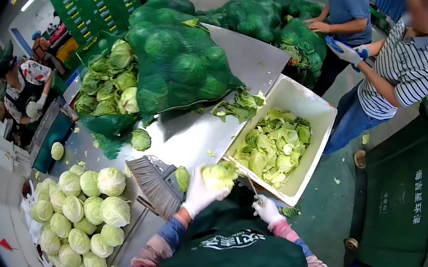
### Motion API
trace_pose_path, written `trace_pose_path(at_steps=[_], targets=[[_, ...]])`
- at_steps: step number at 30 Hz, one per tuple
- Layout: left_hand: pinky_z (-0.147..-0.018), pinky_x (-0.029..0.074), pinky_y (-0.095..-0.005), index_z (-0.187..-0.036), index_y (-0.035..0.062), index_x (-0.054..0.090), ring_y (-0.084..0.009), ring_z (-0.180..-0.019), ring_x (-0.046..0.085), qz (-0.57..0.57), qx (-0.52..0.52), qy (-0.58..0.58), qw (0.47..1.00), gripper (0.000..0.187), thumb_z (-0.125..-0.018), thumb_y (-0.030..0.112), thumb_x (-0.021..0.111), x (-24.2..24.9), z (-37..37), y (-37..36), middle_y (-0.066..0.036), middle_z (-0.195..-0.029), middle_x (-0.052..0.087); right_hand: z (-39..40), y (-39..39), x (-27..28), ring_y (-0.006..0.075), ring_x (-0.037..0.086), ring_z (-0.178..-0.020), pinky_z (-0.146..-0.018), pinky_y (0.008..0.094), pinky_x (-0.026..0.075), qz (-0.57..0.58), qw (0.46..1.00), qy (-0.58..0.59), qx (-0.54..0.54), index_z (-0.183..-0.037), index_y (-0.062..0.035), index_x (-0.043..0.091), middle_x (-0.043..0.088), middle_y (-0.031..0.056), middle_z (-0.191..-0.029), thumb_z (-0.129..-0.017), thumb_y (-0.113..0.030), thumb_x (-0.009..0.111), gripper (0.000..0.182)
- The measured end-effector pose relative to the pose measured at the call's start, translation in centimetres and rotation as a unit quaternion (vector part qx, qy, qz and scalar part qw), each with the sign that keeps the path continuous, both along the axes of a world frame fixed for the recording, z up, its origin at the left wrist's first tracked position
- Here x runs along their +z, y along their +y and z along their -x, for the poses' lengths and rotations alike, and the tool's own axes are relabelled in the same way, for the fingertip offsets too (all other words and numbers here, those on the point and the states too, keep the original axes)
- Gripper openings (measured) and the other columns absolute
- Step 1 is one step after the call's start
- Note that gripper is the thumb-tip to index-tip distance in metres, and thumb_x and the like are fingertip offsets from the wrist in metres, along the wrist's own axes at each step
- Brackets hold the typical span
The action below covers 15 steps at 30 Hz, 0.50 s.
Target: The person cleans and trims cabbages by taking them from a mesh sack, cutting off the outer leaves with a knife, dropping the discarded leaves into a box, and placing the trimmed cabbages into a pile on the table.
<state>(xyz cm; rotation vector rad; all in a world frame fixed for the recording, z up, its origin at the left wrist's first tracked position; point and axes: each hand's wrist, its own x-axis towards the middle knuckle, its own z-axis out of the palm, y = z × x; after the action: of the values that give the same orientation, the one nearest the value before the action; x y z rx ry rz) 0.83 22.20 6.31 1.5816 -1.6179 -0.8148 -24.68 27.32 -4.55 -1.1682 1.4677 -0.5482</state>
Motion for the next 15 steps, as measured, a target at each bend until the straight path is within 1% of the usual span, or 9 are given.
trace_pose_path(at_steps=[2, 4, 5, 6, 8, 10, 12, 13, 15], targets=[[-0.097, 0.04, -0.0421, -0.124, -0.0033, 0.037, -0.0368, -0.11, 0.047, 0.004, 0.016, -0.05, 0.999, 0.088, -0.059, 0.032, 0.085, -0.2, 1.0, -4.1, -0.023, -0.116, 0.046, 1.2, -4.4, 1.3, 0.0147, 0.063, -0.057, -0.058, 0.0299, 0.05, -0.024, 0.999, -0.017, -0.012, -0.114, 0.001, 0.058, 0.065, 0.0111, -0.08, -0.089, -0.015, 0.058, 0.03], [-0.096, 0.04, -0.0425, -0.123, -0.0034, 0.038, -0.0378, -0.11, 0.047, 0.0, 0.041, -0.081, 0.996, 0.088, -0.058, 0.033, 0.085, 0.3, 1.8, -7.4, -0.023, -0.115, 0.046, 1.7, -9.9, 2.9, 0.0168, 0.063, -0.059, -0.058, 0.0314, 0.05, -0.013, 1.0, 0.008, 0.007, -0.108, 0.0001, 0.059, 0.065, 0.0109, -0.077, -0.089, -0.016, 0.058, 0.025], [-0.096, 0.04, -0.0424, -0.123, -0.0029, 0.038, -0.0377, -0.11, 0.047, 0.006, 0.047, -0.09, 0.995, 0.088, -0.058, 0.034, 0.085, -0.4, 1.7, -9.0, -0.023, -0.115, 0.047, 1.8, -12.9, 1.4, 0.018, 0.063, -0.06, -0.057, 0.0322, 0.05, 0.094, 0.993, 0.069, 0.026, -0.104, -0.0002, 0.059, 0.065, 0.0105, -0.076, -0.089, -0.016, 0.058, 0.022], [-0.096, 0.04, -0.0424, -0.123, -0.0029, 0.038, -0.0377, -0.11, 0.047, 0.004, 0.046, -0.095, 0.994, 0.088, -0.058, 0.034, 0.085, -0.1, 1.7, -10.5, -0.023, -0.115, 0.047, 1.8, -16.0, 0.0, 0.0193, 0.063, -0.062, -0.057, 0.033, 0.049, 0.199, 0.97, 0.13, 0.044, -0.101, -0.0005, 0.059, 0.064, 0.0102, -0.075, -0.089, -0.017, 0.058, 0.02], [-0.097, 0.041, -0.0386, -0.121, -0.0052, 0.04, -0.0338, -0.11, 0.049, -0.009, 0.003, -0.11, 0.994, 0.084, -0.059, 0.029, 0.086, 0.9, 1.8, -12.9, -0.021, -0.114, 0.047, 0.7, -21.6, 1.8, 0.0209, 0.063, -0.064, -0.056, 0.0344, 0.049, 0.081, 0.996, 0.015, 0.017, -0.097, -0.0007, 0.06, 0.064, 0.01, -0.074, -0.089, -0.019, 0.059, 0.02], [-0.096, 0.043, -0.0391, -0.121, -0.0023, 0.042, -0.0355, -0.109, 0.049, 0.002, -0.009, -0.147, 0.989, 0.083, -0.056, 0.027, 0.085, 1.2, 2.4, -14.8, -0.02, -0.115, 0.045, -0.8, -26.2, 2.0, 0.014, 0.056, -0.049, -0.045, 0.0293, 0.045, 0.047, 0.998, -0.03, 0.032, -0.096, -0.0027, 0.058, 0.061, 0.0055, -0.07, -0.093, -0.021, 0.055, 0.019], [-0.097, 0.042, -0.0385, -0.122, -0.0018, 0.042, -0.0358, -0.111, 0.048, 0.014, -0.022, -0.187, 0.982, 0.084, -0.056, 0.029, 0.085, 0.7, 2.9, -16.5, -0.021, -0.118, 0.044, -1.7, -29.6, 1.5, 0.0142, 0.056, -0.049, -0.043, 0.03, 0.044, -0.039, 0.996, -0.015, 0.078, -0.093, -0.0028, 0.059, 0.061, 0.005, -0.068, -0.091, -0.021, 0.056, 0.019], [-0.097, 0.043, -0.0423, -0.128, 0.0032, 0.041, -0.0366, -0.117, 0.044, -0.016, -0.038, -0.192, 0.981, 0.09, -0.054, 0.034, 0.084, -0.3, 2.8, -17.4, -0.018, -0.129, 0.039, -1.4, -30.3, 1.3, 0.0142, 0.056, -0.049, -0.043, 0.03, 0.044, -0.045, 0.996, -0.016, 0.079, -0.093, -0.0028, 0.059, 0.061, 0.005, -0.068, -0.091, -0.021, 0.056, 0.019], [-0.097, 0.044, -0.0422, -0.13, 0.0034, 0.039, -0.037, -0.12, 0.043, -0.036, -0.048, -0.192, 0.98, 0.094, -0.054, 0.033, 0.085, -1.6, 3.1, -18.5, -0.018, -0.132, 0.037, -0.3, -31.0, 0.0, 0.0141, 0.054, -0.048, -0.043, 0.0297, 0.043, -0.096, 0.993, 0.047, 0.057, -0.089, -0.0027, 0.06, 0.061, 0.0046, -0.067, -0.089, -0.022, 0.057, 0.019]])
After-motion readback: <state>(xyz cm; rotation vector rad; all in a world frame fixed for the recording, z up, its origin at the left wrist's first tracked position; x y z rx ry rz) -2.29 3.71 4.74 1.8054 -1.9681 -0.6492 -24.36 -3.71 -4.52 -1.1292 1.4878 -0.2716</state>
